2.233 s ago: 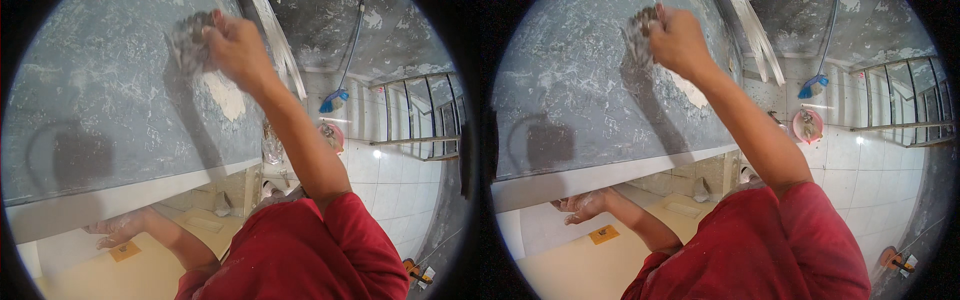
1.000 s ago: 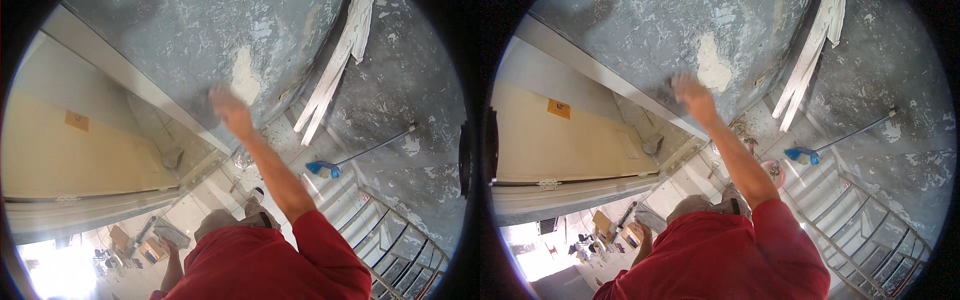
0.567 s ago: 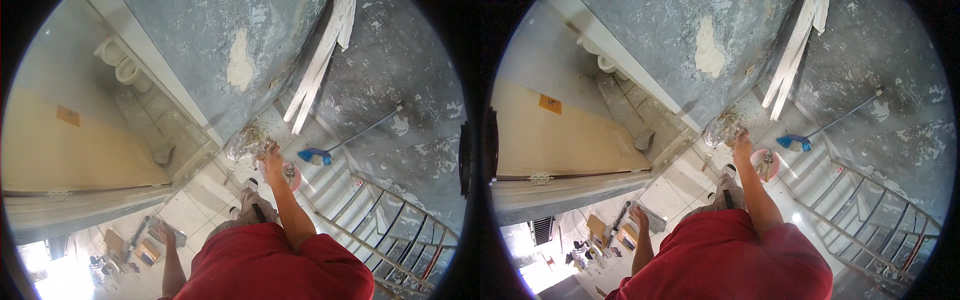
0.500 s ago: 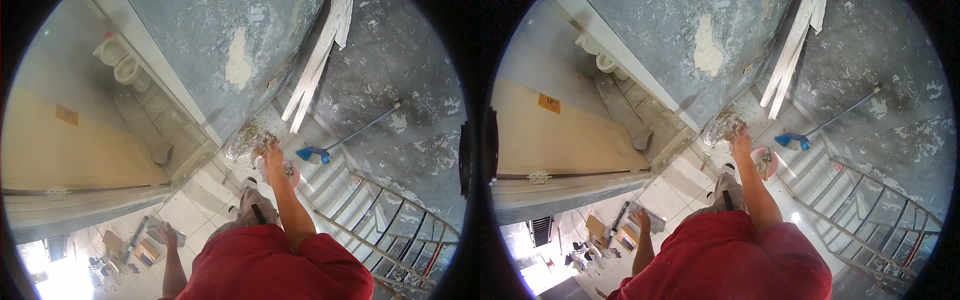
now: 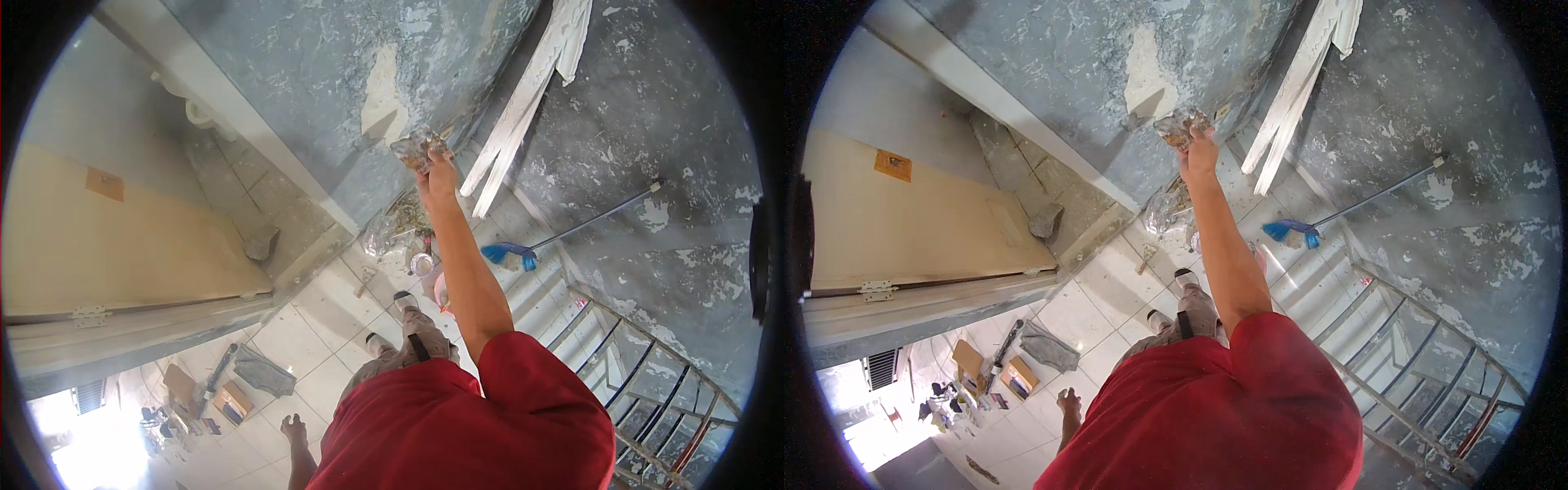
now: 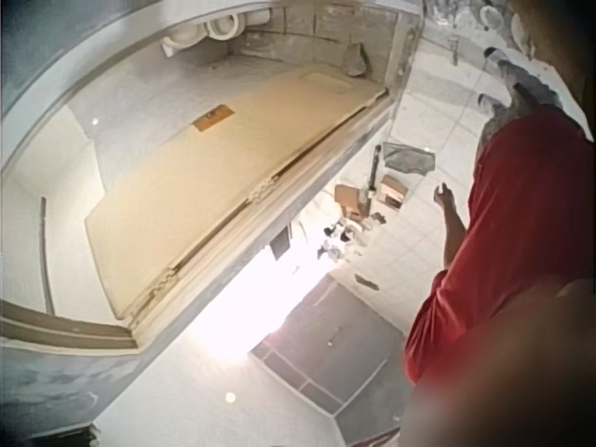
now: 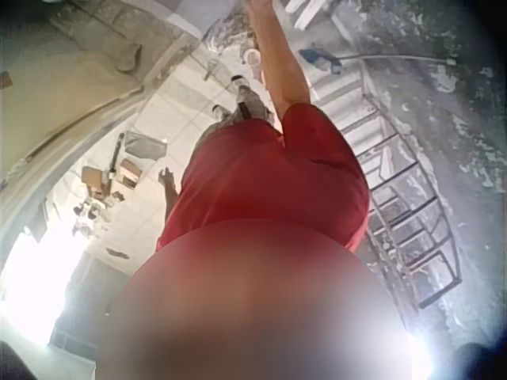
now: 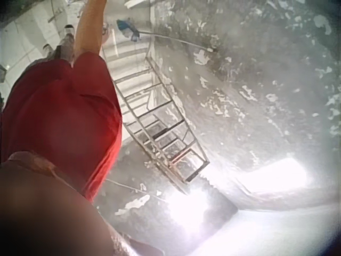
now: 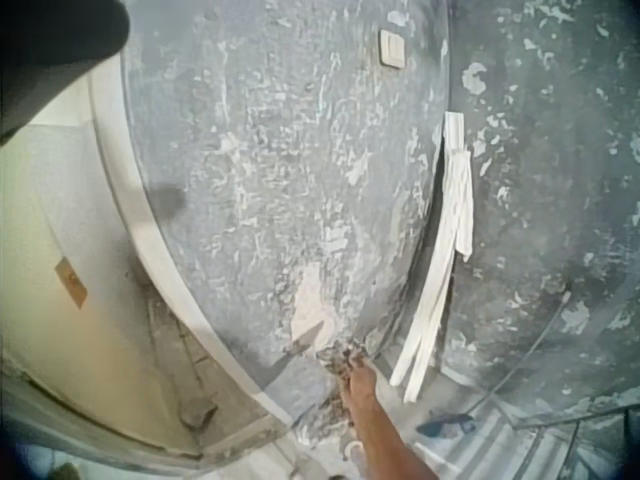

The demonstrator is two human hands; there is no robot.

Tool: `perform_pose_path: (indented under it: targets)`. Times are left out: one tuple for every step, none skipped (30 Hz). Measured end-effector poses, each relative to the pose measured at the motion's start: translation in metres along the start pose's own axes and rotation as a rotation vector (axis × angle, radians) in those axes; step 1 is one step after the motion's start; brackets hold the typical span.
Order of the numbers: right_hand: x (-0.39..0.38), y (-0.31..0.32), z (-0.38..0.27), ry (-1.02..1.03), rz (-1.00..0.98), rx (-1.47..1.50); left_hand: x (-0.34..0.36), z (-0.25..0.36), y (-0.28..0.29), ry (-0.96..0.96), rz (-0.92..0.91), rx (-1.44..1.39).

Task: The person mixes plaster or putty in a small bowl, then uses a trowel to patch and repair damaged sections of a wall.

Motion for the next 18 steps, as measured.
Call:
perform_pose_path:
  targets:
    - [0.008,-0.006,0.003,-0.01,-0.001,-0.001,-0.006,0.001,-0.003,0.007,0.007,-0.002]
    - [0.016,-0.01,0.006,-0.008,0.04,-0.023,-0.014,0.002,-0.006,0.004,0.021,-0.053]
    - [0.023,-0.011,0.007,-0.004,0.086,-0.047,-0.026,0.009,-0.011,0.002,0.033,-0.1]
    - [0.033,-0.012,0.008,-0.013,0.087,-0.049,-0.035,0.015,-0.016,0.009,0.039,-0.101]
    - [0.048,0.0,0.001,-0.014,0.13,-0.074,-0.041,0.037,-0.028,-0.104,0.044,-0.04]
    - [0.056,0.005,0.001,-0.03,0.16,-0.096,-0.051,0.058,-0.032,-0.212,0.062,0.007]
    - [0.061,0.001,0.005,-0.044,0.16,-0.098,-0.057,0.066,-0.033,-0.202,0.072,0.006]
    - [0.065,-0.003,0.006,-0.032,0.151,-0.122,-0.063,0.076,-0.035,-0.234,0.071,0.044]
    - [0.067,-0.008,0.006,-0.018,0.14,-0.146,-0.067,0.086,-0.037,-0.266,0.069,0.082]
    - [0.068,-0.013,0.007,-0.027,0.14,-0.148,-0.071,0.093,-0.039,-0.261,0.066,0.074]
    - [0.069,-0.018,0.007,0.004,0.117,-0.115,-0.074,0.1,-0.04,-0.254,0.069,0.073]
    - [0.069,-0.025,0.005,0.035,0.093,-0.081,-0.077,0.106,-0.039,-0.276,0.085,0.07]
    - [0.068,-0.028,0.004,0.029,0.093,-0.084,-0.079,0.111,-0.039,-0.299,0.1,0.068]
    - [0.067,-0.031,0.003,0.018,0.098,-0.08,-0.081,0.115,-0.04,-0.307,0.08,0.049]
    - [0.07,-0.031,0.003,0.01,0.103,-0.075,-0.082,0.118,-0.041,-0.304,0.081,0.047]
    - [0.072,-0.031,0.002,0.006,0.102,-0.078,-0.083,0.12,-0.043,-0.293,0.074,0.038]
    - [0.074,-0.031,0.001,0.007,0.093,-0.074,-0.085,0.121,-0.045,-0.283,0.067,0.03]
    - [0.079,-0.029,0.001,0.007,0.084,-0.069,-0.086,0.119,-0.046,-0.279,0.068,0.027]
Point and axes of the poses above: each hand's wrist, its own x-axis towards the middle knuckle, its own y-axis out of the back of the hand, z = x × y, the point moved 6 cm from there along x, towards the middle knuckle, and after that the axes turned 1 degree about x, right-handed, at the moved point
